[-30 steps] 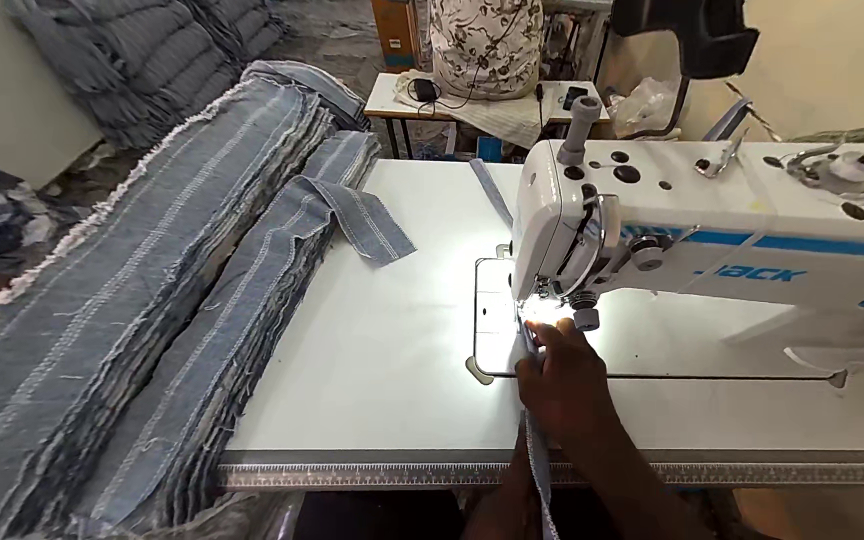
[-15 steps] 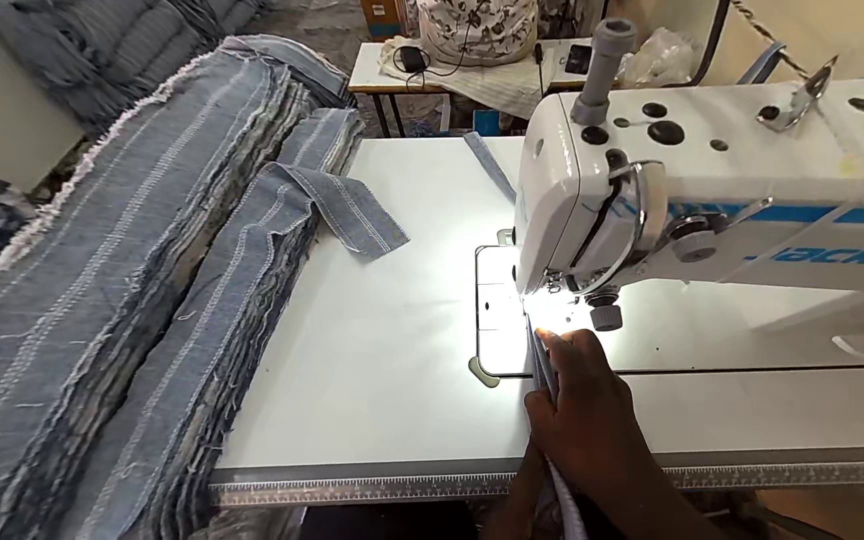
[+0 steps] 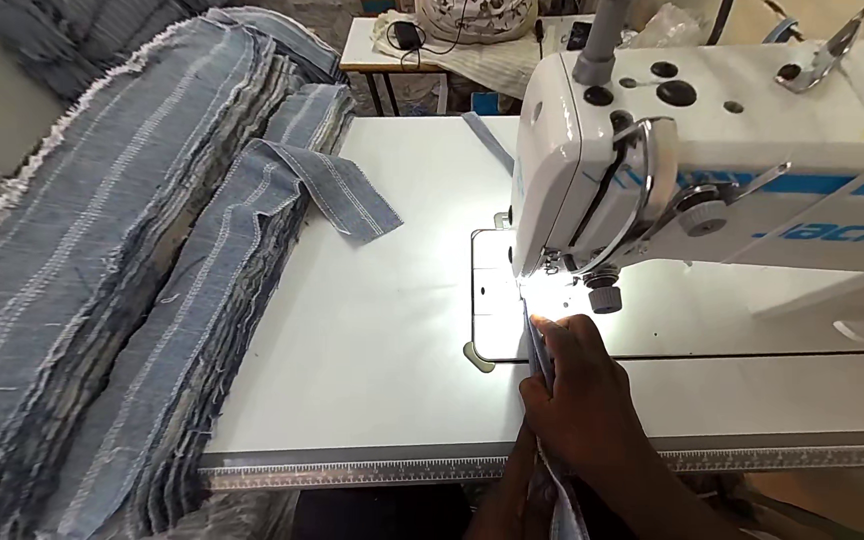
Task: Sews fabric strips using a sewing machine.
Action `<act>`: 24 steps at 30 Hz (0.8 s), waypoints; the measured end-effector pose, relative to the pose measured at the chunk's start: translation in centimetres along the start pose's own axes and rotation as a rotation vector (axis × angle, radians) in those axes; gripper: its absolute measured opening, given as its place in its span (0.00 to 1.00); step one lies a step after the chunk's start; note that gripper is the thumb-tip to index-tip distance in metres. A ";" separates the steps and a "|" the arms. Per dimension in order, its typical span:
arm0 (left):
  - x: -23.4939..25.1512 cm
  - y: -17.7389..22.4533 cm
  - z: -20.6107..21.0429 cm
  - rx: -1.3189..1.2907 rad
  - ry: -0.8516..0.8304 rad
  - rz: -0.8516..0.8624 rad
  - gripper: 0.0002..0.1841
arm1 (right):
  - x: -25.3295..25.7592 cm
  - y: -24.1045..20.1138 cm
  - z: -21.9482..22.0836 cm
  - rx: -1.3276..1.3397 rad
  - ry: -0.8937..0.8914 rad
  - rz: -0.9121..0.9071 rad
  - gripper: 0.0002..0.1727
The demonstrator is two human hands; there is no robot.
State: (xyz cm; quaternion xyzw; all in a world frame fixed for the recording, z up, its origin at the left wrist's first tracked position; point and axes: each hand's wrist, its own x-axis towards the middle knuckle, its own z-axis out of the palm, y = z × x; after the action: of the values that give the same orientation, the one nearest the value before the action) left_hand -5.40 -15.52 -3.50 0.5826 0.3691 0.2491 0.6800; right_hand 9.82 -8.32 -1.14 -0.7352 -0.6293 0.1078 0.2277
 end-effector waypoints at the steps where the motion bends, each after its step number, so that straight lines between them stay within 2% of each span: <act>1: 0.0 0.0 0.0 -0.008 0.005 -0.009 0.34 | 0.0 0.0 0.0 0.002 0.001 -0.002 0.33; 6: -0.2 0.3 0.1 0.028 0.031 -0.065 0.35 | -0.1 0.0 -0.1 -0.002 0.000 -0.022 0.33; 10: -0.2 0.0 0.1 0.034 0.010 -0.014 0.35 | -0.1 0.0 0.0 -0.025 0.006 -0.025 0.33; 17: -0.3 0.0 0.2 0.016 0.036 -0.054 0.34 | 0.0 -0.1 0.0 -0.015 0.003 -0.026 0.33; 24: -0.3 -0.3 0.2 0.044 0.038 0.006 0.33 | 0.0 0.0 0.1 -0.018 0.025 -0.038 0.32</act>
State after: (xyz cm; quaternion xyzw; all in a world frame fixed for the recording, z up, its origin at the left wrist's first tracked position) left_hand -5.45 -15.93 -3.72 0.5938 0.3853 0.2540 0.6592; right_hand 9.80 -8.32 -1.28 -0.7263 -0.6413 0.0886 0.2309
